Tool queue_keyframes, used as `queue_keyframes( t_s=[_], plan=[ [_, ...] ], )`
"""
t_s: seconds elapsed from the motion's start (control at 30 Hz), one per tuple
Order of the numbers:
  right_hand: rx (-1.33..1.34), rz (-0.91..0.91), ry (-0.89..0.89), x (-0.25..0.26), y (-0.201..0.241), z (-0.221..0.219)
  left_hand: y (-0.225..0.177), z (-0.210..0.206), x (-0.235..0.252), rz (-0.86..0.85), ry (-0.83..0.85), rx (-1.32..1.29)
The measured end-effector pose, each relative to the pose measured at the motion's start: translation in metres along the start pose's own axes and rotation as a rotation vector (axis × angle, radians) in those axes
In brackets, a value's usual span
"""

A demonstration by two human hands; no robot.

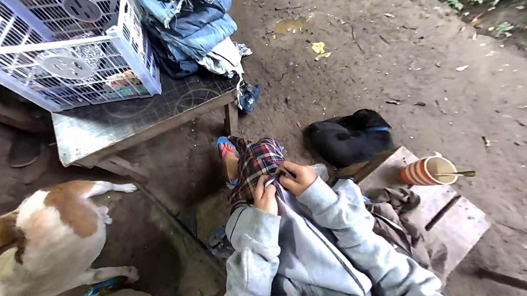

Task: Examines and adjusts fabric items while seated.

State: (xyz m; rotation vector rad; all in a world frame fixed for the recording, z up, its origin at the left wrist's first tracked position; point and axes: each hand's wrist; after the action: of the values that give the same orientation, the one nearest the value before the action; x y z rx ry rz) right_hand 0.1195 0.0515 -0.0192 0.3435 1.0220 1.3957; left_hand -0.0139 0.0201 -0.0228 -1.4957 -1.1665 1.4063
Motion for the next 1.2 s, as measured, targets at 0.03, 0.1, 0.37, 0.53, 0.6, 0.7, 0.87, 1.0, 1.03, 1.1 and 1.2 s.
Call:
queue_keyframes(
  t_s=[0.03,0.1,0.37,0.53,0.6,0.7,0.87,1.0,1.03,1.1,1.2],
  plan=[
    [-0.019,0.014,-0.035,-0.001,-0.001,-0.003,0.001,-0.007,-0.002,0.028,-0.073,-0.072],
    [-0.040,0.056,-0.096,-0.002,-0.005,-0.005,0.003,-0.012,0.000,0.055,-0.096,-0.088],
    [0.032,0.194,-0.270,-0.002,-0.024,-0.001,0.026,-0.004,0.012,-0.135,0.013,0.008],
    [0.118,0.195,-0.298,-0.014,-0.038,-0.009,0.023,0.002,0.010,-0.151,-0.020,0.234],
    [0.092,0.187,-0.298,-0.024,-0.037,-0.011,0.020,0.004,0.010,-0.136,-0.012,0.256],
    [-0.029,0.148,-0.211,-0.039,-0.034,-0.008,0.019,0.006,0.010,-0.102,-0.015,0.187],
    [-0.149,0.170,-0.163,-0.051,-0.040,-0.010,0.015,0.012,0.006,-0.070,-0.021,0.117],
    [-0.139,0.182,-0.142,-0.048,-0.045,-0.010,0.016,0.011,0.006,-0.070,-0.024,0.075],
    [-0.120,0.203,-0.138,-0.046,-0.048,-0.012,0.016,0.012,0.006,-0.071,-0.025,0.071],
    [-0.059,0.263,-0.113,-0.041,-0.053,-0.014,0.017,0.012,0.005,-0.079,-0.017,0.073],
    [0.172,0.300,-0.047,-0.036,-0.058,-0.014,0.018,0.013,0.006,-0.100,0.014,0.094]
  ],
)
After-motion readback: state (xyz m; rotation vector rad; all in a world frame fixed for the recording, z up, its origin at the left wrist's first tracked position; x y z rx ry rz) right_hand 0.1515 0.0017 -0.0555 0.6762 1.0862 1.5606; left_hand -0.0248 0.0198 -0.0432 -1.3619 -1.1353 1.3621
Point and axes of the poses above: each hand's wrist, its own x-axis towards the middle knuckle, its own z-axis out of the back of the hand, y = z × x, and after that the axes turned 7 degrees about -z, right-handed
